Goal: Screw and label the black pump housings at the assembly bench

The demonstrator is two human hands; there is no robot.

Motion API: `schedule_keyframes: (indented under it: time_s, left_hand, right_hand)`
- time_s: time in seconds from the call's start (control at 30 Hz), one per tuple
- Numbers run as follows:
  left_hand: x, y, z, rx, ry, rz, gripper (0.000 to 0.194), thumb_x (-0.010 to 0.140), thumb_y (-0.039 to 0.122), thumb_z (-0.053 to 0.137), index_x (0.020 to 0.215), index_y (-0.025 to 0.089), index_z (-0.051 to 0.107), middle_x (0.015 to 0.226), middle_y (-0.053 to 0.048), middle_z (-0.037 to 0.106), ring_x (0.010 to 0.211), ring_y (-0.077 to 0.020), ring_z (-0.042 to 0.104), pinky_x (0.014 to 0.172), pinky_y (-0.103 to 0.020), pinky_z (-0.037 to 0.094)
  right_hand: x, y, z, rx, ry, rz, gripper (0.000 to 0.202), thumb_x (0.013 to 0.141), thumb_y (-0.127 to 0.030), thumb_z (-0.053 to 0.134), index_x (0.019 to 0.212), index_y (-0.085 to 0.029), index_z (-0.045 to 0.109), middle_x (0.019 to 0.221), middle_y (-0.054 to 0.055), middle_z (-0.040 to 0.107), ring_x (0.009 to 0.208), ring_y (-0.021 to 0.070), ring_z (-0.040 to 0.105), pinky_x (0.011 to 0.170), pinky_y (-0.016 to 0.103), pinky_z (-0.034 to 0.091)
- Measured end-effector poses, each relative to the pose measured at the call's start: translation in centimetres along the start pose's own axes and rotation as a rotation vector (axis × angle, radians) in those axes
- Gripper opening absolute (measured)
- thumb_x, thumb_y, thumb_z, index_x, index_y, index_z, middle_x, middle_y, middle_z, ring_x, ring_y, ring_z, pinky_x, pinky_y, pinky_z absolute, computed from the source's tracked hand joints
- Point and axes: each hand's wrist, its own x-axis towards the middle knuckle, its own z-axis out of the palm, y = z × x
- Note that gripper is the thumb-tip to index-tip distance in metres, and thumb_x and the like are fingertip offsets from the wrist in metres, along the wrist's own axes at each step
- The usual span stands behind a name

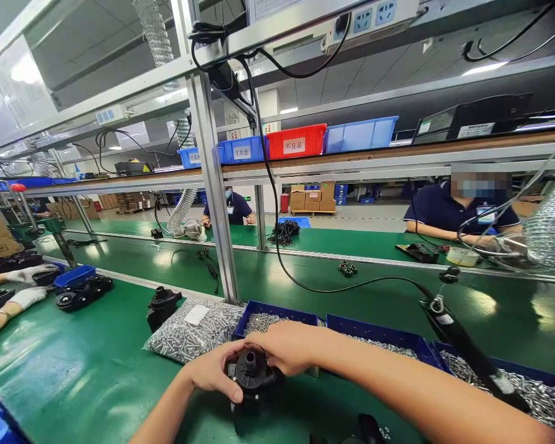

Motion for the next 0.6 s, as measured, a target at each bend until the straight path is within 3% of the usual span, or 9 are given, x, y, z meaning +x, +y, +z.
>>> schedule_keyframes:
  time_s: [0.3, 0.47, 0.6]
  left_hand:
    - [-0.2, -1.9, -0.9, -0.007, 0.018, 0.012, 0.112, 0.055, 0.049, 0.109, 0.151, 0.022, 0.060, 0.151, -0.013, 0.061, 0.144, -0.0418, 0.050, 0.127, -0.056, 0.033]
    - [-0.3, -1.5, -0.7, -0.023, 0.009, 0.025, 0.106, 0.057, 0.045, 0.109, 0.149, 0.021, 0.062, 0.147, -0.015, 0.064, 0.140, -0.0419, 0.054, 0.124, -0.055, 0.037]
    - [-0.4, -2.2, -1.0, 0.004, 0.052, 0.011, 0.110, 0.054, 0.048, 0.109, 0.148, 0.020, 0.060, 0.148, -0.015, 0.063, 0.141, -0.0416, 0.052, 0.125, -0.058, 0.035]
  right_hand:
    - [0.2, -1.4, -1.0, -0.184, -0.049, -0.014, 0.057, 0.090, -0.022, 0.073, 0.144, -0.020, 0.056, 0.107, 0.015, 0.080, 0.089, 0.0338, 0.077, 0.063, 0.033, 0.044]
    - [0.4, -1.5, -0.6, -0.213, -0.050, -0.079, 0.077, 0.084, -0.019, 0.075, 0.156, -0.021, 0.048, 0.101, 0.014, 0.081, 0.087, 0.0348, 0.076, 0.062, 0.034, 0.044]
    - [0.7, -1.8, -0.9, -0.179, -0.090, -0.049, 0.087, 0.081, -0.020, 0.079, 0.160, -0.022, 0.044, 0.105, 0.015, 0.081, 0.089, 0.0365, 0.077, 0.063, 0.034, 0.046]
